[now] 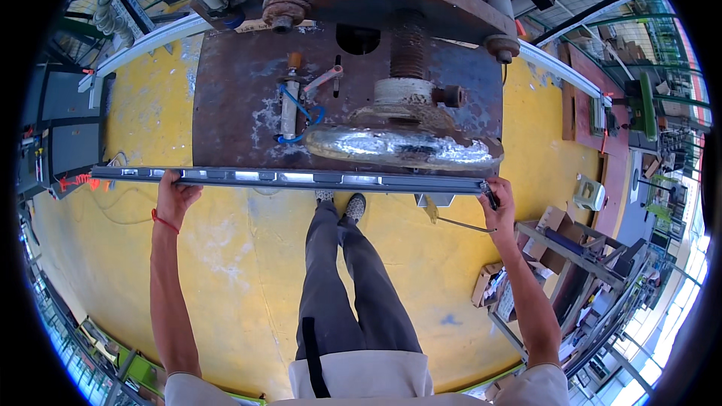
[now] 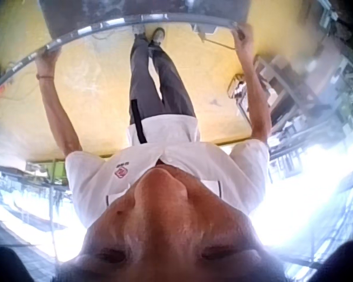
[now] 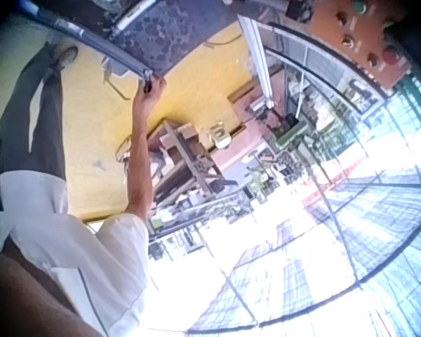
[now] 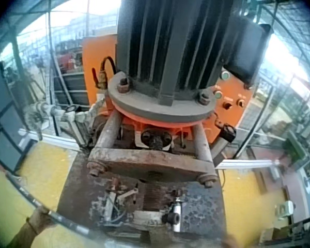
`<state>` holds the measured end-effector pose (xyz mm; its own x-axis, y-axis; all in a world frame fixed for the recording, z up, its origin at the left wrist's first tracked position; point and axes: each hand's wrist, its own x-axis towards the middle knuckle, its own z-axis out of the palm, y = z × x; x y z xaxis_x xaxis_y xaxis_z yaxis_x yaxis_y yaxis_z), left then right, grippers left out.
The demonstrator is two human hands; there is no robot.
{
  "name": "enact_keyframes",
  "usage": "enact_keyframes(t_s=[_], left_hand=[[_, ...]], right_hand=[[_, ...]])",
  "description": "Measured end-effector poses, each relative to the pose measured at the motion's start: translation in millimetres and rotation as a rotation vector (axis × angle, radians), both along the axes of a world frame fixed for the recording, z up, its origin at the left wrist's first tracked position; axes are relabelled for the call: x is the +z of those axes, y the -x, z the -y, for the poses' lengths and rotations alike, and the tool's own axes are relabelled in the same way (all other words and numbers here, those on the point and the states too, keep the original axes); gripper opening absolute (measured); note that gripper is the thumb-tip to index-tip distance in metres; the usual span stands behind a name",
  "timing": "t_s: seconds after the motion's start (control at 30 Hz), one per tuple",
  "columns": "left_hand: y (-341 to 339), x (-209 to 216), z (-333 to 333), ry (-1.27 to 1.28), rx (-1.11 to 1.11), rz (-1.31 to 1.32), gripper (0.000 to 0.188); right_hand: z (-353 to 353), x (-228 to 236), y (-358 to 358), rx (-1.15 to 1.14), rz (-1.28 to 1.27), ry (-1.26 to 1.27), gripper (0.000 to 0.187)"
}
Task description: The person measures a metal profile using a small ruler, positions it against a large industrial milling or cutting machine, and uses a hand-crank wheel to secure the workpiece before activating the machine controls.
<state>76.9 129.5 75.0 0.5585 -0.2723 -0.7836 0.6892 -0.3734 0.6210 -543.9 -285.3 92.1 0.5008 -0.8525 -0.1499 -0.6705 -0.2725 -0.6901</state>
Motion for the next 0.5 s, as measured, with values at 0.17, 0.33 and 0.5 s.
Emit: enact_keyframes(t_s=[0.17,0.33,0.5], left_hand=[[-1,10,8,-0.312,-0.173,0.071,0.047],[53,37,24,-0.733,-0.599,0.746,0.064],[184,66,104,-0.052,-0.813,1.362,0.017]], right_hand=[[6,-8,1,0.066,0.014,0.073,0.022],[2,-6,-4,0.055,0.023,0.072,0.022],[4,3,11,0.028,0.038,0.168,0.017]])
